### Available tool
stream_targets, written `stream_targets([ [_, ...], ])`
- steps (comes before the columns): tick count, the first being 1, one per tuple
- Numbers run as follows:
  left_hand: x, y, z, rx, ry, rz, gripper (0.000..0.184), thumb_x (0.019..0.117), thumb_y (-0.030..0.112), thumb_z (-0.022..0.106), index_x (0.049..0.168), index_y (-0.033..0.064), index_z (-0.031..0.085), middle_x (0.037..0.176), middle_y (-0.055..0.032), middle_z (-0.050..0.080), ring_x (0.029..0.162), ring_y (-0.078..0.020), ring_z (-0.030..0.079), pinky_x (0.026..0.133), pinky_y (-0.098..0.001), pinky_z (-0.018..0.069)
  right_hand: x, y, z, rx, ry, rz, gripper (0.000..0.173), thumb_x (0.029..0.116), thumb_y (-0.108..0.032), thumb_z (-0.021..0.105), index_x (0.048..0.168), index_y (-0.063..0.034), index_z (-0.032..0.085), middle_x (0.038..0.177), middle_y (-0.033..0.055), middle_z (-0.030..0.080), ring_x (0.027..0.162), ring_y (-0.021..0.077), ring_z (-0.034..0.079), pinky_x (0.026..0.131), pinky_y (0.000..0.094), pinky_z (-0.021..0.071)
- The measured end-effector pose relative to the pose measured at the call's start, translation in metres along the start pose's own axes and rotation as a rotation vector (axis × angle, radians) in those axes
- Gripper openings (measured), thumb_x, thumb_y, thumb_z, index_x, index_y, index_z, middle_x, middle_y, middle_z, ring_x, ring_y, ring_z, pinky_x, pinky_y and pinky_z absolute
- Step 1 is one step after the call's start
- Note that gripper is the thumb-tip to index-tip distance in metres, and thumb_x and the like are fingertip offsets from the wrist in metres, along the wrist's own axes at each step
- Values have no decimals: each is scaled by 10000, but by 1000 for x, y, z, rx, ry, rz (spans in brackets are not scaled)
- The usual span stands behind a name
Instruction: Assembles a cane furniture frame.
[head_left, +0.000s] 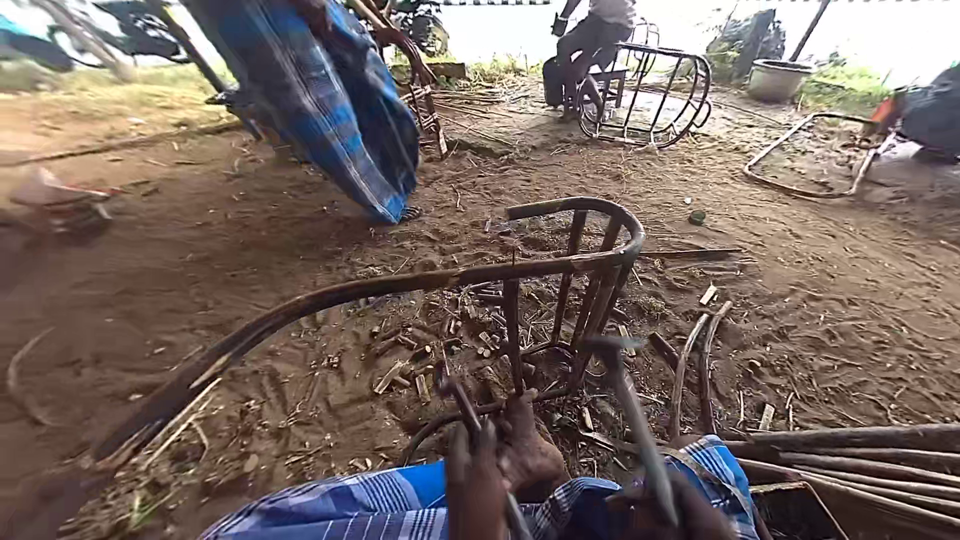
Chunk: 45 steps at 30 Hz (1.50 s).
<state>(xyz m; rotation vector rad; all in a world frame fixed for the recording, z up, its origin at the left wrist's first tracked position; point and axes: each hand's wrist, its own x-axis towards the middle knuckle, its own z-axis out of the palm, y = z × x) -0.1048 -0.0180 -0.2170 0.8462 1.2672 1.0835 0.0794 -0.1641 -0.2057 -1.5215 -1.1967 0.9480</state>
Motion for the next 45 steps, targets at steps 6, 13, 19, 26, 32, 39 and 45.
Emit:
stream_targets([
  [6,76,91,2,-94,-111,163,461,1050,562,464,1178,171,671,868,-21,706,473,-46,493,388,-171,352,58,-60,-46,100,123,-110,261,1030,-421,571,1136,-183,568,586,-37,449,394,92,429,331,278,406],
  [13,127,121,56,-93,-121,134,626,993,679,463,1052,98,690,704,-72,658,461,-123,556,369,-253,426,71,-69,-37,403,-19,-219,362,1087,-331,479,1419,-189,492,695,-43,451,461,49,406,383,224,402],
  [19,131,118,72,-132,-190,234,530,1057,555,453,1008,79,680,660,-104,620,445,-173,548,377,-313,465,74,-81,-38,270,-55,-149,443,1077,-549,381,1009,-159,580,615,-77,404,430,38,351,368,219,330],
  [26,125,105,66,-92,-213,279,602,1036,610,465,911,58,670,597,-129,575,405,-198,504,372,-330,447,88,-92,-31,30,-64,-165,492,1078,-567,355,951,-146,576,609,-50,409,440,79,367,386,273,348],
  [32,116,101,64,-98,-251,288,584,1038,602,467,910,71,675,593,-123,575,398,-179,491,364,-297,426,74,-103,-23,-59,1,-270,537,1071,-592,339,948,-134,589,612,-42,427,457,74,399,400,281,375],
  [39,110,97,64,-91,-239,287,561,1032,592,492,940,75,689,610,-129,581,408,-193,508,377,-315,454,68,-112,-37,-48,48,-218,515,1070,-584,363,923,-145,587,611,-52,435,456,64,401,396,265,372],
  [45,105,93,63,-67,-244,286,558,1024,621,483,931,102,668,607,-107,562,403,-182,486,374,-311,444,79,-82,-44,-265,-42,30,587,1033,-653,333,889,-157,614,613,-27,478,490,123,468,455,351,426],
])
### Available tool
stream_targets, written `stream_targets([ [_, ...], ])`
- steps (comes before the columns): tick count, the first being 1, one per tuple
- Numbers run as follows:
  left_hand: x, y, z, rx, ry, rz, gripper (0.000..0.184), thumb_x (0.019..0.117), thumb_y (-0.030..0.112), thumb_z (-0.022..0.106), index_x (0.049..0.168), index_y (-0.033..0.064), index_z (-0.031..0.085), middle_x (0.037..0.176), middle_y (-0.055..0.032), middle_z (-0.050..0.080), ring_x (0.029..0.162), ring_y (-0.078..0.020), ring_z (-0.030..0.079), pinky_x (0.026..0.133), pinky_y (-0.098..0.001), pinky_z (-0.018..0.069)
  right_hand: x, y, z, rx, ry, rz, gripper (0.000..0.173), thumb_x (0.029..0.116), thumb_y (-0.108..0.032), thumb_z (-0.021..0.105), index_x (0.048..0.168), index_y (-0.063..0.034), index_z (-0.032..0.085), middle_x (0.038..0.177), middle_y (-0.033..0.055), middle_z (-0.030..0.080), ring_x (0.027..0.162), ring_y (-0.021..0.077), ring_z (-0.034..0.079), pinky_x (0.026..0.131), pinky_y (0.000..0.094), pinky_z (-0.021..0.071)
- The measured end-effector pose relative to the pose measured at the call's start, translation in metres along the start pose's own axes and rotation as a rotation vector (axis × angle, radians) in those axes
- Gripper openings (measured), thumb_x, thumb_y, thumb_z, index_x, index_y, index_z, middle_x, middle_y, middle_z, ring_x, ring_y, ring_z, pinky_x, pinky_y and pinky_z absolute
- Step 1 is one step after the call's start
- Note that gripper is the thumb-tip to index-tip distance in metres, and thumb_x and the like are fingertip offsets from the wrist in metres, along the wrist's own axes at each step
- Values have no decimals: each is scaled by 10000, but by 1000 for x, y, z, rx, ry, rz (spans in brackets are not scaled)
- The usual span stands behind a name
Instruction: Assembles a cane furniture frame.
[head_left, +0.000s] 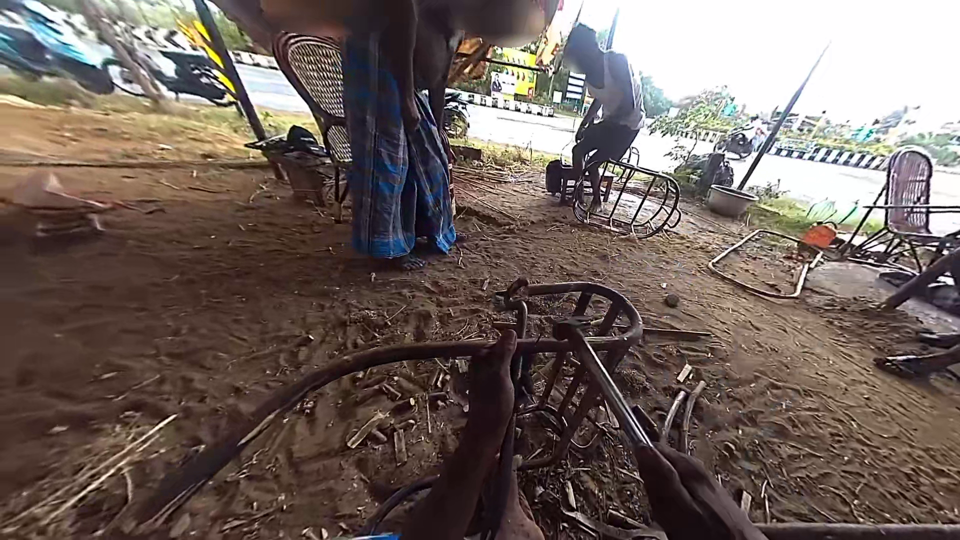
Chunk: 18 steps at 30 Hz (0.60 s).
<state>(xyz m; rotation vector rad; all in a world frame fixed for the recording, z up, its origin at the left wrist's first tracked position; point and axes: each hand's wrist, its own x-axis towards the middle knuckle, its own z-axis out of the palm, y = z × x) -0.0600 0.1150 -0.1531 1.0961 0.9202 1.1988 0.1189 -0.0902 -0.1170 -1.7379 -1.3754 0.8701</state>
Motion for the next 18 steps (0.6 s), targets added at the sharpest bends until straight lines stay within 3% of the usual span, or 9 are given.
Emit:
stream_targets([
  [1,4,3,-1,-6,-2,15,555,1031,609,480,924,97,665,608,-106,567,402,-181,492,373,-313,449,-1,-7,-4,35,23,-12,568,1044,-626,342,891,-149,610,607,-30,472,481,119,456,443,341,416],
  [5,5,5,-1,-13,-11,3,539,1058,556,460,936,80,683,625,-96,599,430,-177,540,392,-320,485,-15,-30,5,299,267,-532,480,1064,-597,357,941,-198,594,638,-84,469,485,17,424,416,220,389],
  [6,5,7,-1,-9,-2,2,540,1059,554,460,930,78,678,627,-94,597,435,-177,535,397,-322,480,-9,-19,13,307,280,-566,463,1066,-591,365,942,-211,598,639,-90,470,491,10,424,424,216,391],
  [7,5,7,-2,-6,9,1,539,1056,556,469,927,73,672,635,-98,591,445,-186,529,406,-335,479,-4,-2,22,275,255,-484,444,1068,-570,394,926,-212,615,624,-89,466,483,15,424,423,224,393],
  [10,-1,3,-6,24,23,-14,544,1038,599,473,940,96,657,628,-94,579,423,-176,511,388,-322,466,10,16,21,177,87,-1,516,1041,-596,377,845,-175,601,572,-52,452,442,82,423,412,300,398],
  [12,1,5,-9,48,2,-11,579,1020,646,465,941,108,663,617,-91,571,418,-171,498,392,-317,461,7,-11,9,284,165,-92,537,1031,-635,407,838,-173,599,577,-67,461,438,61,422,388,268,396],
  [14,-5,3,-8,73,-19,-40,582,998,689,464,930,140,644,608,-65,542,415,-154,474,395,-308,454,-9,-42,0,372,255,-326,518,1029,-646,408,852,-191,582,598,-77,455,454,37,412,388,235,377],
  [16,1,5,-2,20,-10,-32,551,1012,641,488,909,126,653,605,-58,544,417,-145,479,395,-303,451,-17,-65,-9,423,279,-511,445,1032,-623,412,904,-233,585,635,-113,451,479,-14,393,405,185,351],
  [18,8,5,0,-12,-32,-4,554,1025,620,480,943,109,676,646,-81,591,441,-161,519,404,-312,469,-22,-70,-13,453,248,-546,417,1040,-595,423,926,-234,597,648,-124,455,491,-30,393,419,168,352],
])
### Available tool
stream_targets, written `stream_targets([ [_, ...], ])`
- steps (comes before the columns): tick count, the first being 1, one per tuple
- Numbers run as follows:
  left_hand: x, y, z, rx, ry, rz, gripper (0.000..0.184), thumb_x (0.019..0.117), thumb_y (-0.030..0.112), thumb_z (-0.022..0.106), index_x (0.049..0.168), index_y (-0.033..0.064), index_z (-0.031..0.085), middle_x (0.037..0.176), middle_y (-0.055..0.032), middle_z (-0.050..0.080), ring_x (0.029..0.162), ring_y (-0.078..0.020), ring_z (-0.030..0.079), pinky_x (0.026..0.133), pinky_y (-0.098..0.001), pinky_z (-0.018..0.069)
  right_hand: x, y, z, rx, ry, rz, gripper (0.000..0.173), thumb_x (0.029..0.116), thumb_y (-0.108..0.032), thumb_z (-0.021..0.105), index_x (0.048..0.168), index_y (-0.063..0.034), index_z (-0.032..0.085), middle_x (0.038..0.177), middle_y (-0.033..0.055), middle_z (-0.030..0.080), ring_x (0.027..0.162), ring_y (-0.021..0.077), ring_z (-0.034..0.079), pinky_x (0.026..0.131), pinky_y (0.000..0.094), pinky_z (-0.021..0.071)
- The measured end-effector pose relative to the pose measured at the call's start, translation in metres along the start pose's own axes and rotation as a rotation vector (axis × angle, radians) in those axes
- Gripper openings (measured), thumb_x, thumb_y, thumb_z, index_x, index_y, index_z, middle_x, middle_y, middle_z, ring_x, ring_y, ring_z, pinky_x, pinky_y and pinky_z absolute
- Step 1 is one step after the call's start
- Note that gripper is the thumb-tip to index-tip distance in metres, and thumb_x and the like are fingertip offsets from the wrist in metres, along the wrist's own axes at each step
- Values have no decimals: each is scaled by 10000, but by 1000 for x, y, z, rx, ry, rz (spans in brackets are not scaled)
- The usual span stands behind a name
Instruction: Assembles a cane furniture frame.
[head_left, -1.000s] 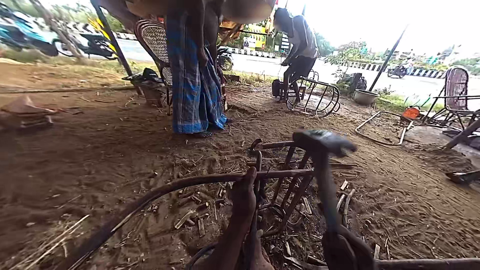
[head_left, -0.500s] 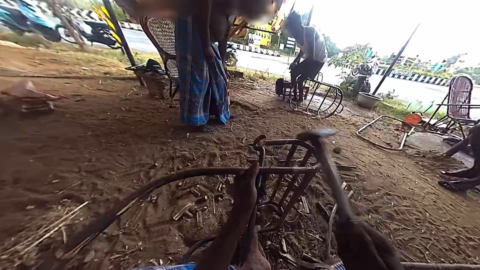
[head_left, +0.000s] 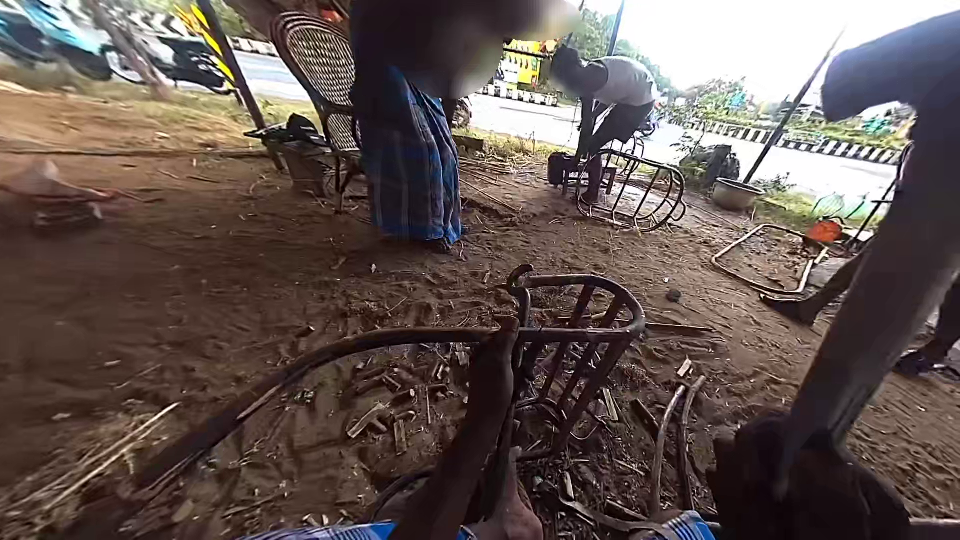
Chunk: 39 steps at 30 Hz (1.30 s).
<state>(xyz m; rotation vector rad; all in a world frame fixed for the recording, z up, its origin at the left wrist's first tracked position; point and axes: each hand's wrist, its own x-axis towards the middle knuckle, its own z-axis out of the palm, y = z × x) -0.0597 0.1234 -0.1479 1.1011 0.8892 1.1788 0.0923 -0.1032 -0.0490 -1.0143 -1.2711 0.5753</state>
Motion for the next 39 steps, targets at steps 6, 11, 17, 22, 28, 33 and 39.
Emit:
stream_targets([
  [6,1,3,-3,20,-43,35,544,1038,604,463,918,113,663,599,-71,567,406,-159,494,381,-311,459,-16,51,-4,-213,-152,379,534,1037,-642,394,865,-172,581,596,-65,433,445,53,392,387,256,362],
  [11,2,2,-4,17,-22,-7,582,1030,645,437,937,110,647,589,-90,553,381,-182,492,359,-347,468,-10,49,-9,-36,-161,629,505,1057,-591,383,842,-169,558,559,-62,410,396,54,366,342,234,333],
  [17,9,-4,-2,-56,-9,28,512,1074,494,476,928,38,655,585,-127,582,384,-218,533,351,-370,492,-14,45,0,-54,3,106,456,1019,-625,458,825,-240,607,588,-104,476,459,9,428,405,212,381],
  [22,2,4,-3,1,15,-17,549,1041,612,452,965,106,651,578,-93,568,373,-165,497,354,-313,460,-13,53,-12,-151,-129,585,524,1061,-580,368,835,-161,586,562,-51,461,409,69,408,362,260,375],
  [28,-1,0,4,2,4,-13,544,1045,574,483,936,71,660,595,-98,585,393,-189,530,366,-346,494,-19,67,-13,-350,-89,140,527,1040,-633,398,868,-189,624,603,-68,491,478,58,473,420,281,433],
  [33,-3,2,-7,96,-22,-59,627,976,736,445,981,150,667,620,-82,594,397,-160,503,379,-314,466,-14,63,-21,-319,-186,554,561,1049,-617,347,791,-177,578,570,-69,446,451,61,413,410,272,375],
  [39,-2,2,1,111,-17,-3,593,1013,675,441,964,134,679,611,-95,595,393,-172,509,357,-310,448,37,37,-13,-196,-247,321,375,1008,-511,576,870,-162,597,585,-27,469,440,76,439,404,255,407],
])
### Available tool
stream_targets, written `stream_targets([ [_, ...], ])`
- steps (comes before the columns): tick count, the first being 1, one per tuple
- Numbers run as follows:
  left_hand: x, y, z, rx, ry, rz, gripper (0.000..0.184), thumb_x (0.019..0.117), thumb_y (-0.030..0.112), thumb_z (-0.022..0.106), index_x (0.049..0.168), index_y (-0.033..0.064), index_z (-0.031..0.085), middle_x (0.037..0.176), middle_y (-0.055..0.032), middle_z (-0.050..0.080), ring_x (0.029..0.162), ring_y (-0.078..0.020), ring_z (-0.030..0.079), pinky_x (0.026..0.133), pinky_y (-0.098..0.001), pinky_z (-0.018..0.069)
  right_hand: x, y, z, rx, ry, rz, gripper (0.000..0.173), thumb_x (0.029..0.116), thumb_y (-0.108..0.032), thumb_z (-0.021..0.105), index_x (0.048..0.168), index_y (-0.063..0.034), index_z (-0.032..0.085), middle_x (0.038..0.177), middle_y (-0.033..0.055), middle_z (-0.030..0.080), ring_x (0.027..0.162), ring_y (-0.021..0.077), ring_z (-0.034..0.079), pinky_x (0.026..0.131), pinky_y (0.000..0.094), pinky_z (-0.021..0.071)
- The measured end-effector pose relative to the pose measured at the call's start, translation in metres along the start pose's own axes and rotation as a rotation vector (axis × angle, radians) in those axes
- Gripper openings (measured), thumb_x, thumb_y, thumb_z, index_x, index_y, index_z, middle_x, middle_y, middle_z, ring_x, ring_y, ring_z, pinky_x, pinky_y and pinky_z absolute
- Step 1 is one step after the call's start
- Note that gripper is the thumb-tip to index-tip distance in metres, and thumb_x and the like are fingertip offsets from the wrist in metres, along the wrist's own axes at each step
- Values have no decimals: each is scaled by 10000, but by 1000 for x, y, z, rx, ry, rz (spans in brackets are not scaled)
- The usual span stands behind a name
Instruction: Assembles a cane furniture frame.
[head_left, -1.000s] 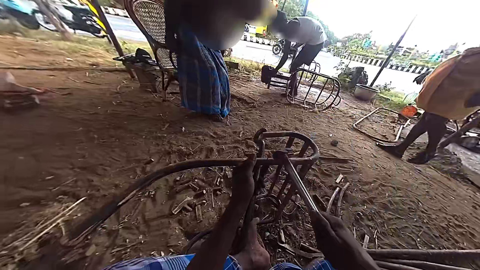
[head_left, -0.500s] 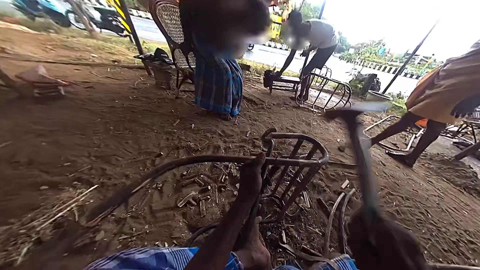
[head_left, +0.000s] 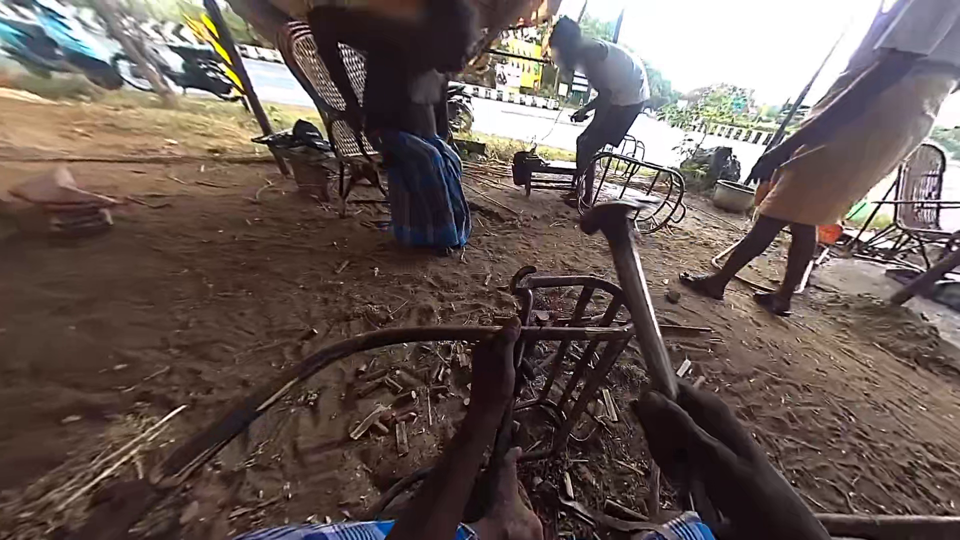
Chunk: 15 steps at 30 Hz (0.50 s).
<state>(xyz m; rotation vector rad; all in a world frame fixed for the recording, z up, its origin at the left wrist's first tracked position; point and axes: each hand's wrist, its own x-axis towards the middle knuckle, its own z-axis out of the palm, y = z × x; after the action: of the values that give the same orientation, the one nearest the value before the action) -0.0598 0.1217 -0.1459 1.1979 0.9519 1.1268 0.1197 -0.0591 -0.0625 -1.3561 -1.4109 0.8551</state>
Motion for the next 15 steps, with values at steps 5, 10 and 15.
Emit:
stream_targets([
  [5,-8,2,11,50,84,28,593,1045,621,422,984,96,691,696,-109,686,445,-184,580,375,-309,457,137,11,1,-377,-129,-113,398,922,-147,748,1292,-88,612,1074,46,726,911,142,695,823,398,592],
  [10,-2,3,6,25,83,39,567,1053,591,432,1004,78,670,682,-118,668,425,-187,554,363,-304,447,197,36,8,-236,-288,17,303,1004,-261,639,1244,-77,620,884,58,664,739,140,628,691,357,545],
  [15,10,-8,-3,-68,14,102,500,1088,467,458,996,40,700,682,-112,677,404,-165,528,352,-294,446,197,31,5,-195,-483,-56,174,941,-134,724,1068,-49,641,822,7,677,699,77,634,652,264,547],
])
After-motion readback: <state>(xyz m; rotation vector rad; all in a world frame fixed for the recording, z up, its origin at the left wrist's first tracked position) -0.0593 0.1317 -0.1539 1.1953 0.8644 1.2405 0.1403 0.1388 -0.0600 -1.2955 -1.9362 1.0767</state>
